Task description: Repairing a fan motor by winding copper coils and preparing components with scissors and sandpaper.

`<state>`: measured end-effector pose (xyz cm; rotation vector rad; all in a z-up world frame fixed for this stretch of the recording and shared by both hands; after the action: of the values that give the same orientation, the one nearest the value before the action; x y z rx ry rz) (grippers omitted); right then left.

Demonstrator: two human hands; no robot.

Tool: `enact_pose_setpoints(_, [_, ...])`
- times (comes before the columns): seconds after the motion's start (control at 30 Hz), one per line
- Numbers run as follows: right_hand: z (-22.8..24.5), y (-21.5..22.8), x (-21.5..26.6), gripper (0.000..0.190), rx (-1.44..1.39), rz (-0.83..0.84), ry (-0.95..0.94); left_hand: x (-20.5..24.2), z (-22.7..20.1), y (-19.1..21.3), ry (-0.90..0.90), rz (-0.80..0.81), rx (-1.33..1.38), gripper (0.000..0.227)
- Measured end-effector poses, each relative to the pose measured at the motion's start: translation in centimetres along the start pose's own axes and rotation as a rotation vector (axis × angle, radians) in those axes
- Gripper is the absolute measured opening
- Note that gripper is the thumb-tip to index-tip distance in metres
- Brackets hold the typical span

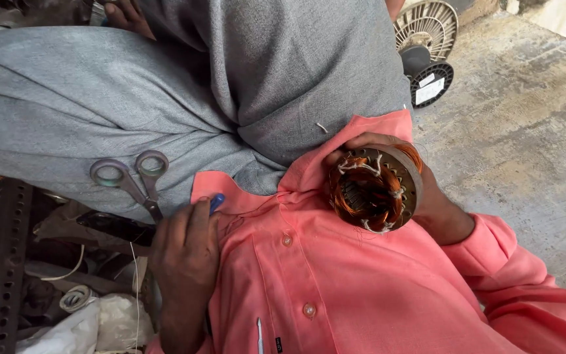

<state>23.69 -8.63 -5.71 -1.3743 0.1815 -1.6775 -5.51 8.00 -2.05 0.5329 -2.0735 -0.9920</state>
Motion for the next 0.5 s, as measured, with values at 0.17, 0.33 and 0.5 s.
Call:
enact_pose_setpoints(0.17, [-0.2,0.1,-0.3,0.065,-0.099,-0.026,-0.033,-1.2,-0.4,1.3,-0.003,0.022,-0.001,0.034])
enact_pose_setpoints(0.33, [-0.5,0.5,0.2,0.067,-0.125,0.029,-0.008,-1.9,-0.6,2.3,-0.01,0.002,-0.059,0.036])
enact_pose_setpoints(0.5, [-0.4,1.2,0.0,0.079,0.325,0.023,0.099,-3.5,-0.1,5.3,-0.095,-0.175,0.18,0.032])
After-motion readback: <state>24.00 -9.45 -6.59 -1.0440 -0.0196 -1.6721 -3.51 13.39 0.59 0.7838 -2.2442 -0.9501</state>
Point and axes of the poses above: each hand's wrist, its own x-axis away from the middle knuckle, its own y-axis out of the back of the hand, z = x × y, the point moved 3 cm from there along -x, towards the middle knuckle, and after that the axes turned 5 degrees about -x, right-handed, at the moved point
